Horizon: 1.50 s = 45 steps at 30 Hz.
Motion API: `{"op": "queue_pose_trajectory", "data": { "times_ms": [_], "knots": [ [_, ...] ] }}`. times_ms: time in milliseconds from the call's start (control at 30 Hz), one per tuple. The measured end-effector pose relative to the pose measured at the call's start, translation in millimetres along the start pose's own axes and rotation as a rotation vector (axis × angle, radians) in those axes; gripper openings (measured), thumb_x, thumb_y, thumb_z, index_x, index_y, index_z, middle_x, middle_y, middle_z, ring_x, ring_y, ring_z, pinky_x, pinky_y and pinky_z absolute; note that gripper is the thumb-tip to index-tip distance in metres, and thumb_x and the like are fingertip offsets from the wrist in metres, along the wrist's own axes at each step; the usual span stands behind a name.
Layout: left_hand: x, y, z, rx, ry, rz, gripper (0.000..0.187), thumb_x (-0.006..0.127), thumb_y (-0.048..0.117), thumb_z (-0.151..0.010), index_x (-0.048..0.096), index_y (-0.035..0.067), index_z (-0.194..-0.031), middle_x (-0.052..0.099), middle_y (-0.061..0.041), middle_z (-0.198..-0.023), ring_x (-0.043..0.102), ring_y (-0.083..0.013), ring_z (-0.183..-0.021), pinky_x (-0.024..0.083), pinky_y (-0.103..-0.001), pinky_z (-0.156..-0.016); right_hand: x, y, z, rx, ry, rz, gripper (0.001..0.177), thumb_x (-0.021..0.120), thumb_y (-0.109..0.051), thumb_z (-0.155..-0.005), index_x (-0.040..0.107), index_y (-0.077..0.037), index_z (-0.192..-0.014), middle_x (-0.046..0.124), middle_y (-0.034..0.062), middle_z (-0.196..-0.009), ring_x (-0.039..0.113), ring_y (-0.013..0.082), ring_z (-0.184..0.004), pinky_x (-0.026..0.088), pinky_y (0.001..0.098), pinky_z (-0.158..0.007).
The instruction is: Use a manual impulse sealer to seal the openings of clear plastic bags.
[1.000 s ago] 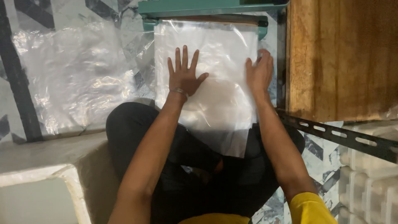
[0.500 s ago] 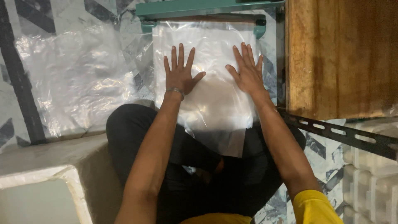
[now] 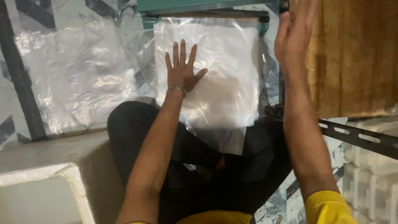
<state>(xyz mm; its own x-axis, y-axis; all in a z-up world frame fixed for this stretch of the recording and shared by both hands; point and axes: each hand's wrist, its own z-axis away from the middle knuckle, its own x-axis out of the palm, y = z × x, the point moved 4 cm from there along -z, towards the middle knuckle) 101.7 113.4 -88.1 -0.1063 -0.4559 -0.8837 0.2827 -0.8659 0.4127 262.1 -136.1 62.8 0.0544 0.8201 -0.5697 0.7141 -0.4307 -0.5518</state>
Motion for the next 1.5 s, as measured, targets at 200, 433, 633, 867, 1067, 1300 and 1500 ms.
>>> {"op": "queue_pose_trajectory", "data": {
  "times_ms": [200,433,633,867,1067,1300,1500],
  "knots": [
    [-1,1,-1,-0.011,-0.006,0.008,0.091,0.049,0.071,-0.096,0.013,0.027,-0.167,-0.004,-0.012,-0.173,-0.009,-0.0353,-0.159,-0.006,-0.062,-0.125,20,22,-9,-0.035,-0.484,0.34,0.07,0.051,0.008,-0.104,0.019,-0.005,-0.165,0.021,0.0223,-0.17,0.033,0.0449,-0.155,0.047,0.0502,-0.131],
    [2,0,1,0.014,0.08,0.05,0.092,0.056,0.069,-0.095,0.019,0.026,-0.167,0.001,-0.014,-0.174,-0.004,-0.036,-0.16,-0.002,-0.063,-0.126,33,27,0,0.28,-0.653,0.547,0.087,0.052,0.005,-0.098,0.014,-0.017,-0.174,0.009,0.0072,-0.18,0.036,0.0394,-0.154,0.05,0.0521,-0.106],
    [2,-1,4,0.033,0.128,0.042,0.092,0.059,0.068,-0.094,0.021,0.025,-0.166,0.004,-0.015,-0.173,-0.001,-0.0369,-0.16,-0.001,-0.064,-0.125,47,55,13,0.332,-0.694,0.524,0.087,0.053,0.001,-0.096,0.013,-0.019,-0.171,0.008,0.003,-0.177,0.036,0.0381,-0.153,0.046,0.0537,-0.107],
    [-2,0,-1,0.053,0.152,0.079,0.087,0.063,0.062,-0.092,0.029,0.023,-0.162,0.009,-0.017,-0.171,0.003,-0.0383,-0.157,0.001,-0.065,-0.123,34,50,-10,0.428,-0.817,0.565,0.076,0.046,-0.005,-0.097,0.025,-0.03,-0.166,0.019,-0.0034,-0.173,0.033,0.0443,-0.149,0.037,0.0515,-0.117],
    [-12,-11,13,-0.117,0.296,0.177,0.066,0.073,0.04,-0.091,0.052,0.016,-0.148,0.018,-0.026,-0.166,0.017,-0.0443,-0.153,0.018,-0.058,-0.123,30,33,-23,0.498,-0.838,0.587,0.08,0.044,0.001,-0.091,0.032,-0.035,-0.162,0.024,-0.007,-0.169,0.031,0.0416,-0.149,0.033,0.0498,-0.117],
    [-32,-24,24,-0.331,0.399,0.298,0.061,0.076,0.026,-0.087,0.054,0.012,-0.143,0.039,-0.024,-0.147,0.041,-0.0433,-0.133,0.041,-0.051,-0.108,31,40,-25,0.465,-0.852,0.542,0.083,0.044,0.003,-0.088,0.035,-0.032,-0.162,0.029,-0.0031,-0.17,0.042,0.0407,-0.145,0.035,0.0463,-0.119],
    [-35,-29,23,-0.453,0.356,0.38,0.066,0.077,0.024,-0.086,0.05,0.008,-0.145,0.045,-0.022,-0.133,0.046,-0.0422,-0.122,0.048,-0.048,-0.1,34,54,-16,0.345,-0.788,0.54,0.077,0.045,0.0,-0.091,0.038,-0.028,-0.162,0.03,-0.0004,-0.168,0.035,0.0424,-0.148,0.036,0.0482,-0.116]
  ]
}}
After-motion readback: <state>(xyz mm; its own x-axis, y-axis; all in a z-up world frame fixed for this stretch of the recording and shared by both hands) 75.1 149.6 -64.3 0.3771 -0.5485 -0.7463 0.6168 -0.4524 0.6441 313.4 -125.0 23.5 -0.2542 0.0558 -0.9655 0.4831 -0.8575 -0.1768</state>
